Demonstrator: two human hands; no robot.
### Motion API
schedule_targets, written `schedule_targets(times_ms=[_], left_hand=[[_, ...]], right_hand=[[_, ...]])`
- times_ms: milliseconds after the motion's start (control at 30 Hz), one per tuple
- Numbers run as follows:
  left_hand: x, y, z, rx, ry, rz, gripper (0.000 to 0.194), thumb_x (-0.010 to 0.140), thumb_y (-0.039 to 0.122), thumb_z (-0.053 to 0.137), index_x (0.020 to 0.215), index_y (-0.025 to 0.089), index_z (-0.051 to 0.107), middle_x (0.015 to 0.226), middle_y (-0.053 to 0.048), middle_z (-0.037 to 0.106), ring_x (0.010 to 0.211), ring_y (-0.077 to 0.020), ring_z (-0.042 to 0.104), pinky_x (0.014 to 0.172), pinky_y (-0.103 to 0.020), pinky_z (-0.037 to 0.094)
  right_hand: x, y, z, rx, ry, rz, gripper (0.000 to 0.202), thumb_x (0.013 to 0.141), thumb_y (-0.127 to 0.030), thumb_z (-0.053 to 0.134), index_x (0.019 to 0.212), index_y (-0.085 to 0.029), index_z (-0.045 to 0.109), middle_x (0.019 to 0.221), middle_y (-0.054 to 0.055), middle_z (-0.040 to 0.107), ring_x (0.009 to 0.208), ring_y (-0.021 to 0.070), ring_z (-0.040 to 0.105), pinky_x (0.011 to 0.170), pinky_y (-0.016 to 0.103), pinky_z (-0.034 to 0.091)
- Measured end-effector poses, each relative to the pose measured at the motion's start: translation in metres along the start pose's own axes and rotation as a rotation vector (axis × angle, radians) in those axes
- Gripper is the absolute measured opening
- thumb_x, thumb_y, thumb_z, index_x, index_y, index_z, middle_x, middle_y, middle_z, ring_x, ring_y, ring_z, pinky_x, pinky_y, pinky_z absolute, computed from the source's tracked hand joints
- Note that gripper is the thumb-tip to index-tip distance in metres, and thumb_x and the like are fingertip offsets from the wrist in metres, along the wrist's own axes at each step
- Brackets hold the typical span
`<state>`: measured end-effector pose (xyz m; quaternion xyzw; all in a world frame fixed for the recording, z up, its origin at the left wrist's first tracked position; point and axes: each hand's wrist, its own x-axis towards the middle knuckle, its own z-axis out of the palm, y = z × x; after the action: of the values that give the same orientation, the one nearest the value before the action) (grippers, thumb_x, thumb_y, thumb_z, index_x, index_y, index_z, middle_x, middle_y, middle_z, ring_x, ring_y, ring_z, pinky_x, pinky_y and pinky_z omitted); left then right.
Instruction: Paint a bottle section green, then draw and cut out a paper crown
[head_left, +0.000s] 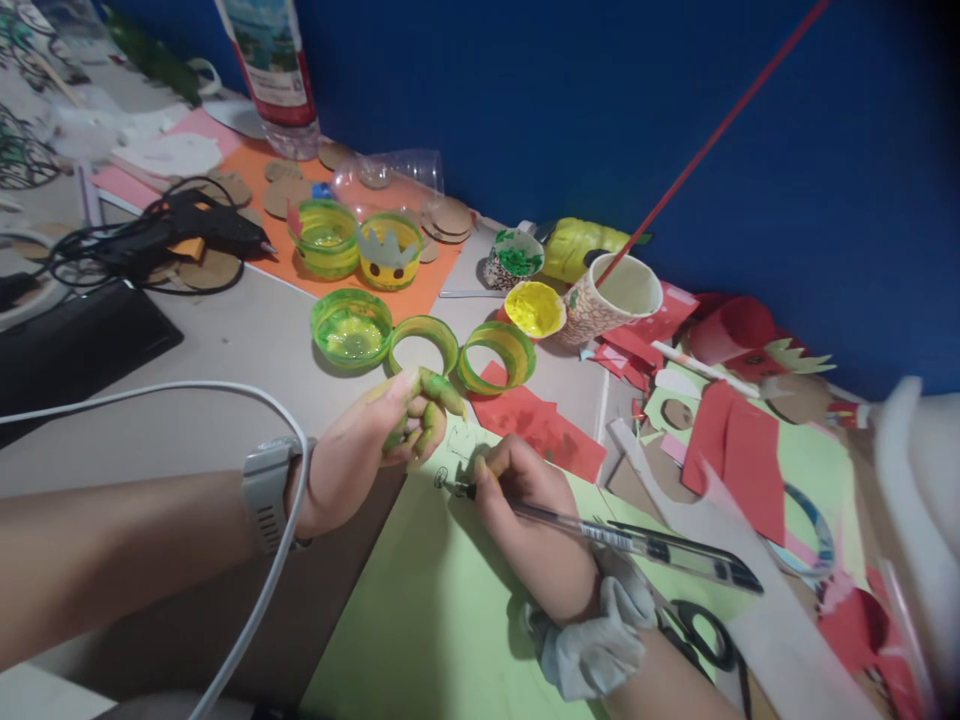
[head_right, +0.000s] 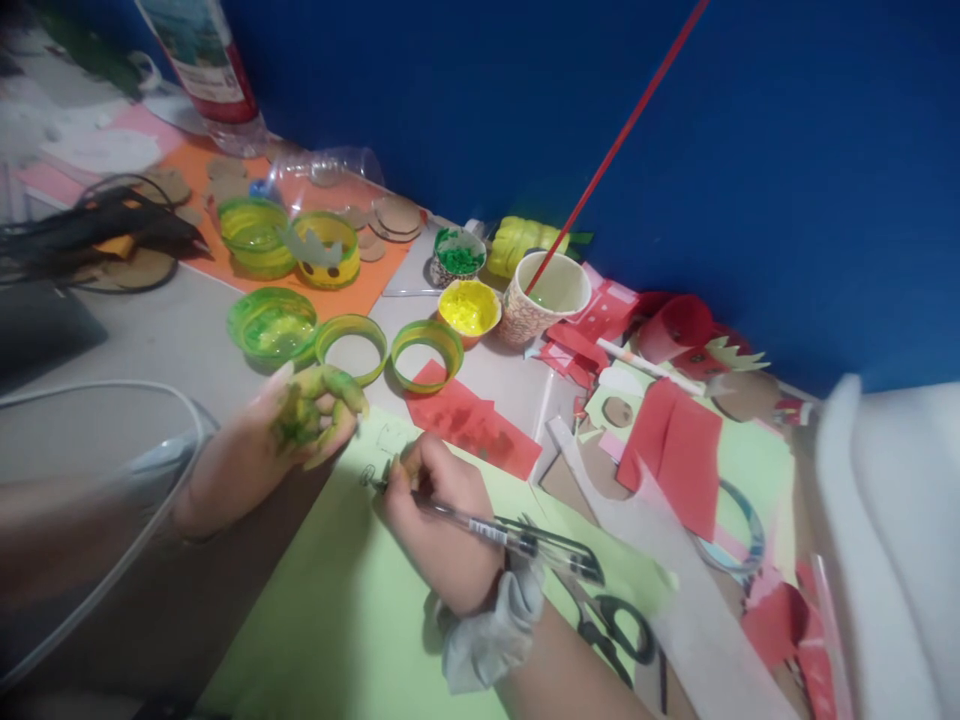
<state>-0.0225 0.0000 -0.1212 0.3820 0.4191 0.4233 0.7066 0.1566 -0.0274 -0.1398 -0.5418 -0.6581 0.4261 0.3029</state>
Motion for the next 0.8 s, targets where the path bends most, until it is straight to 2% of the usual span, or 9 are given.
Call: schedule_targets(times_ms=[133,167,200,267,367,433,500,633,800], left_hand=[[-0.018,-0.009,0.002,0.013,-0.228,0.134,0.029,0.094,0.038,0.039,0.088,0.017,0.059,0.066,0.000,0.046,0.056,-0.0103,0.037,0.052,-0.021,0.031],[-0.024,-0.011,0.004,0.037,-0.322,0.146,0.030,0.093,0.041,0.041,0.091,0.017,0.059,0.067,-0.001,0.046,0.056,-0.0111,0.037,0.052,-0.022,0.032],[-0.031,-0.012,0.007,0.046,-0.366,0.134,0.034,0.090,0.048,0.044,0.093,0.018,0.060,0.068,-0.001,0.046,0.057,-0.0121,0.037,0.051,-0.024,0.031],[-0.042,-0.015,0.014,0.053,-0.391,0.151,0.037,0.089,0.052,0.042,0.090,0.019,0.059,0.061,0.001,0.041,0.051,-0.0116,0.033,0.047,-0.025,0.027],[-0.049,-0.017,0.020,0.299,-0.668,0.102,0.031,0.084,0.050,0.045,0.082,0.020,0.051,0.062,0.000,0.047,0.051,-0.0116,0.040,0.045,-0.023,0.030],[-0.045,-0.019,0.020,0.439,-0.789,0.136,0.032,0.081,0.052,0.045,0.078,0.020,0.046,0.064,-0.002,0.050,0.052,-0.0132,0.043,0.045,-0.023,0.030],[-0.040,-0.021,0.018,0.509,-0.827,0.202,0.034,0.082,0.054,0.042,0.076,0.020,0.041,0.066,-0.003,0.052,0.054,-0.0153,0.045,0.047,-0.025,0.031],[-0.034,-0.022,0.016,0.620,-0.870,0.234,0.038,0.084,0.058,0.035,0.077,0.021,0.035,0.064,-0.002,0.048,0.054,-0.0150,0.042,0.048,-0.025,0.029],[-0.037,-0.020,0.016,0.669,-0.819,0.254,0.037,0.088,0.057,0.036,0.079,0.021,0.038,0.067,0.001,0.049,0.055,-0.0129,0.040,0.049,-0.024,0.028]], right_hand=[[0.001,0.000,-0.001,0.072,0.021,0.028,0.025,0.091,-0.025,0.047,0.068,-0.021,0.039,0.060,-0.005,0.040,0.054,0.0104,0.039,0.052,0.023,0.033],[0.002,-0.001,-0.001,0.084,0.032,0.039,0.024,0.091,-0.025,0.046,0.068,-0.022,0.039,0.060,-0.005,0.039,0.055,0.0104,0.039,0.052,0.023,0.033],[0.002,-0.001,-0.001,0.091,0.039,0.047,0.024,0.091,-0.025,0.046,0.068,-0.022,0.038,0.060,-0.006,0.039,0.055,0.0105,0.039,0.053,0.023,0.034],[0.002,-0.003,-0.001,0.092,0.030,0.061,0.024,0.091,-0.025,0.045,0.069,-0.022,0.037,0.059,-0.006,0.040,0.055,0.0106,0.041,0.053,0.023,0.034],[0.003,-0.006,-0.001,0.061,-0.008,0.075,0.024,0.090,-0.027,0.046,0.068,-0.022,0.037,0.058,-0.006,0.041,0.053,0.0104,0.042,0.051,0.023,0.034],[0.003,-0.007,-0.002,0.029,-0.027,0.059,0.026,0.089,-0.026,0.047,0.067,-0.021,0.036,0.057,-0.006,0.040,0.052,0.0097,0.040,0.050,0.022,0.033],[0.002,-0.007,-0.002,0.009,-0.040,0.033,0.026,0.089,-0.025,0.049,0.066,-0.021,0.036,0.057,-0.006,0.039,0.051,0.0090,0.038,0.049,0.021,0.032],[0.002,-0.005,-0.001,0.001,-0.053,0.013,0.027,0.089,-0.026,0.049,0.067,-0.021,0.036,0.056,-0.007,0.038,0.050,0.0082,0.036,0.048,0.020,0.031],[0.002,-0.003,-0.001,-0.010,-0.034,0.011,0.025,0.088,-0.023,0.049,0.067,-0.021,0.035,0.057,-0.007,0.037,0.051,0.0081,0.036,0.048,0.020,0.030]])
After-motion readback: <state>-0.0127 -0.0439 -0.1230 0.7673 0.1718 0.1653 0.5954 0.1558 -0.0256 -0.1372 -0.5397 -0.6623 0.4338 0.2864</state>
